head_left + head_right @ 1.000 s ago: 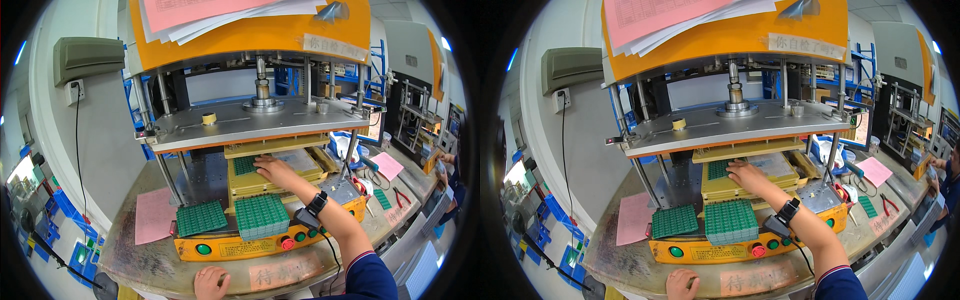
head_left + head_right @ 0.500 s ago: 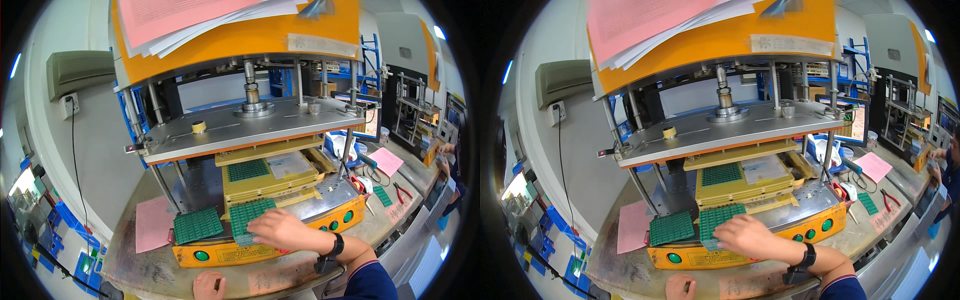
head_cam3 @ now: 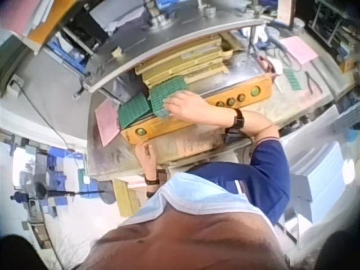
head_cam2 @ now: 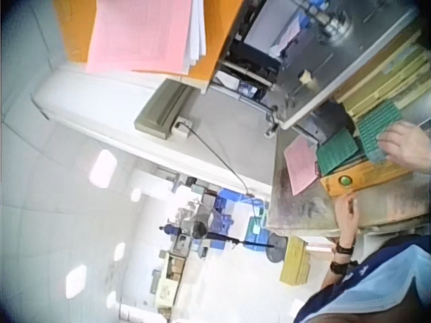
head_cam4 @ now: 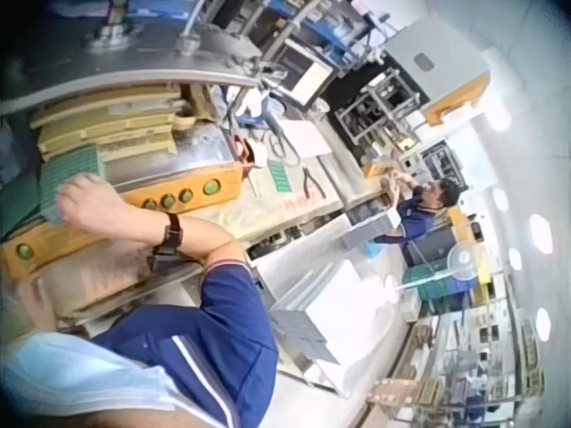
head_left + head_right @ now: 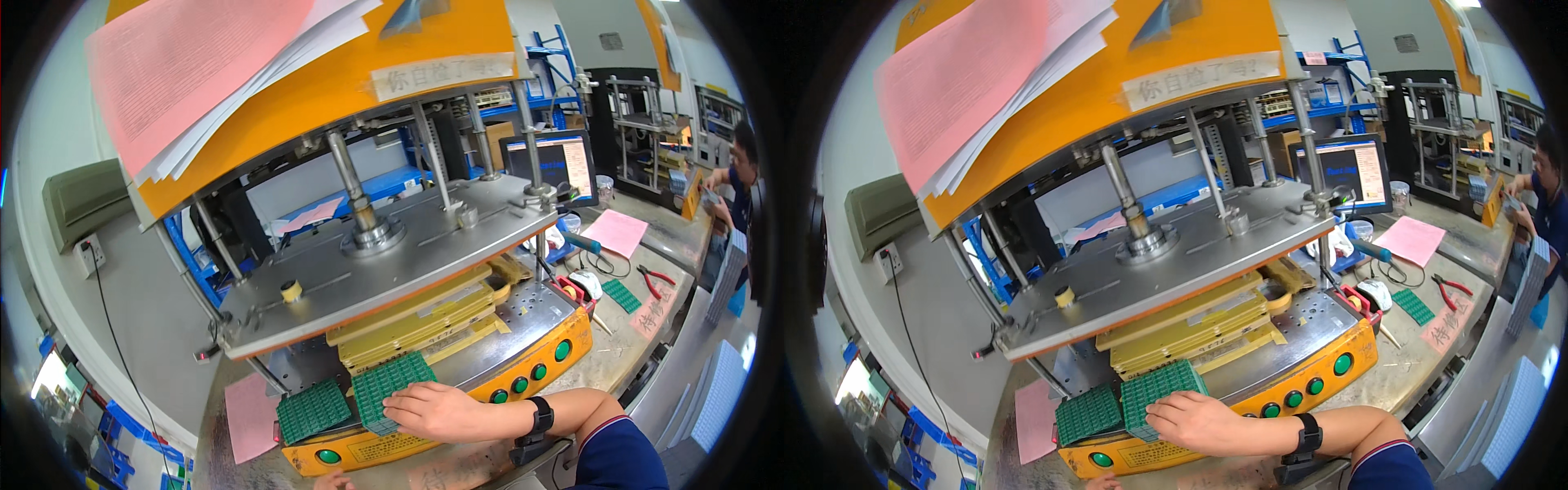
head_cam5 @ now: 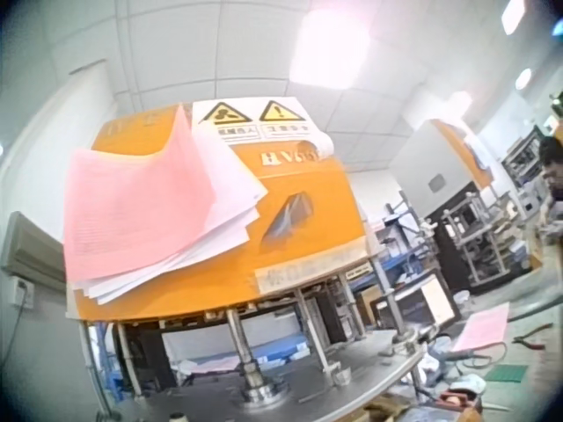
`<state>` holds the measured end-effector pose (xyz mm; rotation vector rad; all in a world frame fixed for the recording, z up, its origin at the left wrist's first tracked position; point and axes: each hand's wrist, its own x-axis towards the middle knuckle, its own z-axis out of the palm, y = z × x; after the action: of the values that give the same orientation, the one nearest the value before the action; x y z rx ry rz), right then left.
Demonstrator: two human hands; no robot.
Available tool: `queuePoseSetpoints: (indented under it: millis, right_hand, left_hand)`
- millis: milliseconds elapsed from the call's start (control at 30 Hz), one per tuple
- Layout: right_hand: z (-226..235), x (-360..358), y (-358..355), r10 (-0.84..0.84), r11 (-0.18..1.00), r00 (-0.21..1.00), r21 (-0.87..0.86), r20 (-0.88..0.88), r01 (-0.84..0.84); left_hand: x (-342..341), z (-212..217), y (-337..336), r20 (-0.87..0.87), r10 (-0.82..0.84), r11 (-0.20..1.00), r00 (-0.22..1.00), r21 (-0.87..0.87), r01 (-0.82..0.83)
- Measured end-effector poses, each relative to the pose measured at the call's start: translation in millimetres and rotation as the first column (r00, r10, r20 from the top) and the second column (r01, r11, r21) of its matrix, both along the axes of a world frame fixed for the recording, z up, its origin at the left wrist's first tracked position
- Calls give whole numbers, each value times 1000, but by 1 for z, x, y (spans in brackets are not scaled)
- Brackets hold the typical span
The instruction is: Loading green trays containing components into an industrial press machine.
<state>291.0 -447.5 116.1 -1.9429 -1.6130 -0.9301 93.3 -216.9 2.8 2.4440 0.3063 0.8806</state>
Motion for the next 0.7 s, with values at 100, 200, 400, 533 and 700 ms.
queuePoseSetpoints:
  millis: [100, 200, 400, 533, 700]
  right_hand:
    - [-4, 1, 2, -24, 1000, 1000, 14, 19, 23]
    - [-8, 1, 4, -52, 998, 999, -21, -10, 52]
    - [-13, 3, 10, 8, 995, 1000, 103, 16, -10]
    - [-16, 3, 11, 4, 992, 1000, 124, 27, -7]
    - [-13, 3, 10, -41, 991, 995, 129, 95, 28]
  left_hand:
    - [3, 3, -3, -170, -17, 994, 985, 101, 34]
    - [11, 10, -6, 41, -119, 963, 992, 250, 105]
    - [6, 14, -11, -42, -47, 966, 998, 251, 56]
    - [6, 8, -9, -3, -43, 946, 999, 323, 42]
    - [5, 7, -7, -39, -58, 962, 998, 265, 66]
